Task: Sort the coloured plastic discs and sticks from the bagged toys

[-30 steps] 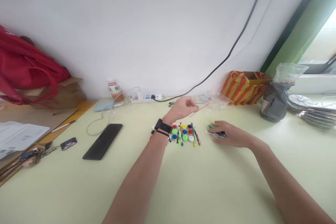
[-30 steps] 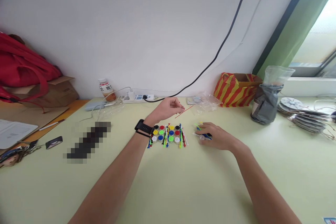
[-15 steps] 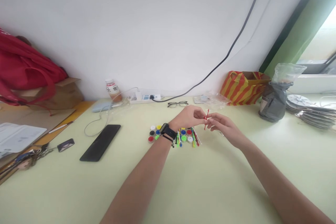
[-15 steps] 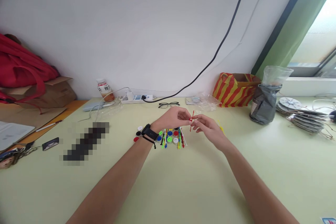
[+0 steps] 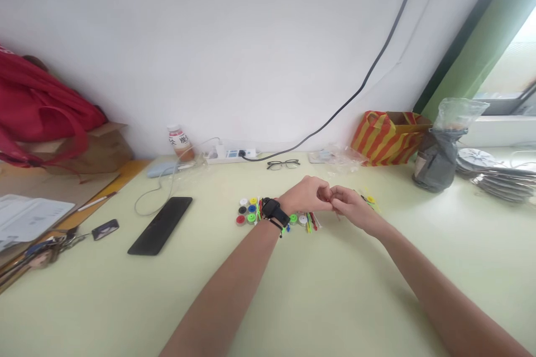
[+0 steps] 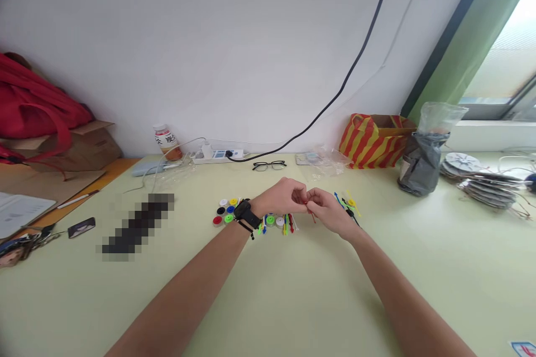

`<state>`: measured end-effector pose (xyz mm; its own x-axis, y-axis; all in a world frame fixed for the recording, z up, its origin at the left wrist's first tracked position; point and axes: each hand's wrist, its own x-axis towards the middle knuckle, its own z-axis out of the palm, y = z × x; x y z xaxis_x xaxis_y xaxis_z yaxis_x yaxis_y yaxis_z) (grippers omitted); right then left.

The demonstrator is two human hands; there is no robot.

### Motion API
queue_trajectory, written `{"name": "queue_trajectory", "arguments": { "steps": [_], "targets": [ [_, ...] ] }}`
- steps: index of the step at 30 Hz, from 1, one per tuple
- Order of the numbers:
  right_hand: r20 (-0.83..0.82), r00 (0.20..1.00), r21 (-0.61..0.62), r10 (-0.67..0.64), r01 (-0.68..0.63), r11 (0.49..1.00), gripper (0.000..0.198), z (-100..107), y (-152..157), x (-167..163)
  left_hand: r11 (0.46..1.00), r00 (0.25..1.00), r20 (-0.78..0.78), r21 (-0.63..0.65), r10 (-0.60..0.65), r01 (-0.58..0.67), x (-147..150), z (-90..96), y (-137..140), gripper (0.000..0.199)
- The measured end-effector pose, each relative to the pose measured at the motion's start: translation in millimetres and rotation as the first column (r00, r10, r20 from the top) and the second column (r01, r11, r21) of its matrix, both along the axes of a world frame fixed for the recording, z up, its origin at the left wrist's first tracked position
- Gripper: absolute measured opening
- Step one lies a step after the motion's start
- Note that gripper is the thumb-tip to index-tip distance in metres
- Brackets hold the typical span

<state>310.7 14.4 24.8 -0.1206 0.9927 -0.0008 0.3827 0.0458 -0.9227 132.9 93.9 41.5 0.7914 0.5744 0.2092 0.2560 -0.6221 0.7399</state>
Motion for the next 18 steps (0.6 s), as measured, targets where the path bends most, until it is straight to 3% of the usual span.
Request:
{"name": "queue_trajectory", "arguments": {
  "steps": [3, 8, 12, 15, 18],
  "targets": [
    [0.035, 0.999, -0.013, 0.018, -0.018, 1.0, 0.008, -4.1, 1.6, 2.7, 1.0, 1.0, -0.012, 0.004, -0.015, 0.015, -1.0, -2.6, 0.9, 0.01],
    [0.308, 0.944, 0.108, -0.12, 0.09, 0.99, 0.015, -20.9, 8.6, 10.2, 1.0, 0.998, -0.062, 0.022, -0.021, 0.022, -2.8, -8.1, 3.8, 0.006],
    [0.573, 0.794, 0.226, -0.203, 0.085, 0.971, 0.021, -30.3, 13.7, 22.7, 1.0, 0.992, -0.127, 0.026, -0.009, 0.013, -1.7, -14.0, 5.8, 0.013],
    [0.658, 0.671, 0.318, -0.342, 0.163, 0.934, 0.015, -27.5, 16.8, 40.6, 0.996, 0.977, -0.213, 0.091, 0.032, -0.013, -2.8, -15.1, 8.3, 0.015],
    [0.719, 0.575, 0.296, -0.392, 0.257, 0.92, 0.01, -21.1, 17.7, 61.5, 0.991, 0.958, -0.277, 0.129, 0.07, -0.035, -6.3, -13.4, 11.4, 0.013]
  ]
}}
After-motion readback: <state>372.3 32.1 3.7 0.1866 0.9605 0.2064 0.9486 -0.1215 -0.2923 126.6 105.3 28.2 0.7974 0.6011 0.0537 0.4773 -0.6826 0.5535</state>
